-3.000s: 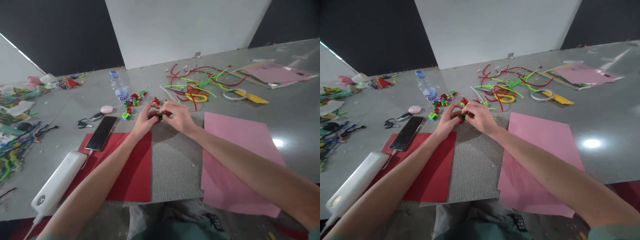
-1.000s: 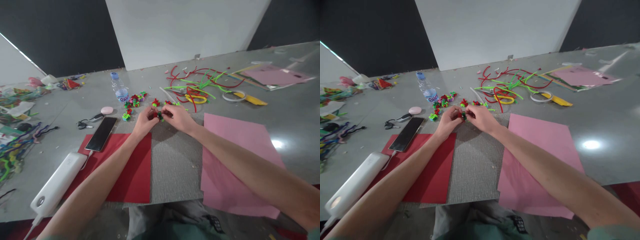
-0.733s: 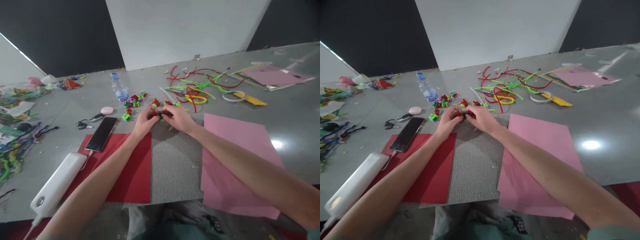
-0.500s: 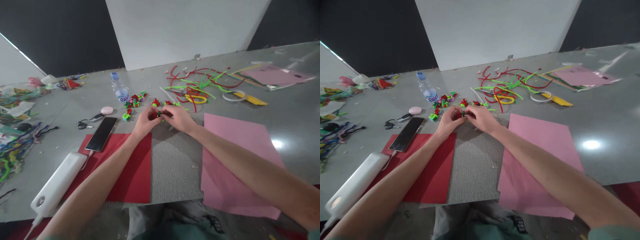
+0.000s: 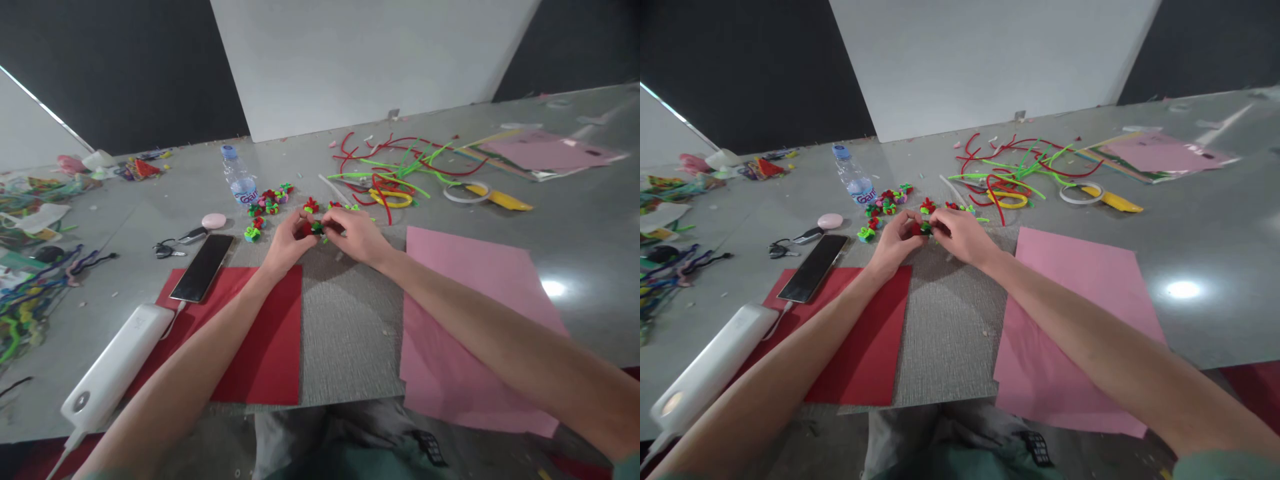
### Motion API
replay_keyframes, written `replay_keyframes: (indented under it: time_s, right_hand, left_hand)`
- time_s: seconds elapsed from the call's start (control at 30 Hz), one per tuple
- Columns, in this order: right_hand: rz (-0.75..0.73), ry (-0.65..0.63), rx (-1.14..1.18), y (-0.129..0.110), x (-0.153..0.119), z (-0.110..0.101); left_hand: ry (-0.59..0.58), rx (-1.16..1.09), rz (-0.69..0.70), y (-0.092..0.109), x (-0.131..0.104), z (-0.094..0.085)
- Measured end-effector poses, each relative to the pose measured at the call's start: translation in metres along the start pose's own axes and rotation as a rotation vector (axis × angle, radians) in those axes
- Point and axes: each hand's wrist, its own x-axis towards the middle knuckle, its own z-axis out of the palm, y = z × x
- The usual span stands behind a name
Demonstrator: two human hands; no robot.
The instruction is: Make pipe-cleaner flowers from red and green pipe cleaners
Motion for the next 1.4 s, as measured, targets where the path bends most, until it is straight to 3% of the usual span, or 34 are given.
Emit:
replay_keyframes:
  time_s: [0.2,0.6,0.93,1.4]
  right_hand:
    - [0.041,0.018,-0.008,-0.001,0.0,0.002]
    - [-0.061,-0.019,-0.001,0.003,0.0,0.001]
    - [-0.023,-0.061,-0.054,-0.008,0.001,-0.003]
    - [0.02,-0.014,-0.059,-0.008,0.0,0.0]
  left_hand:
    - [0.002,-0.017,-0.024,0.003,0.0,0.002]
    - [0.025,-0.109,-0.048,0.001,-0.001,0.0]
    - [0.039,-0.109,-0.048,0.0,0.001,0.001]
    - [0.002,-0.042,-0.043,0.002,0.0,0.001]
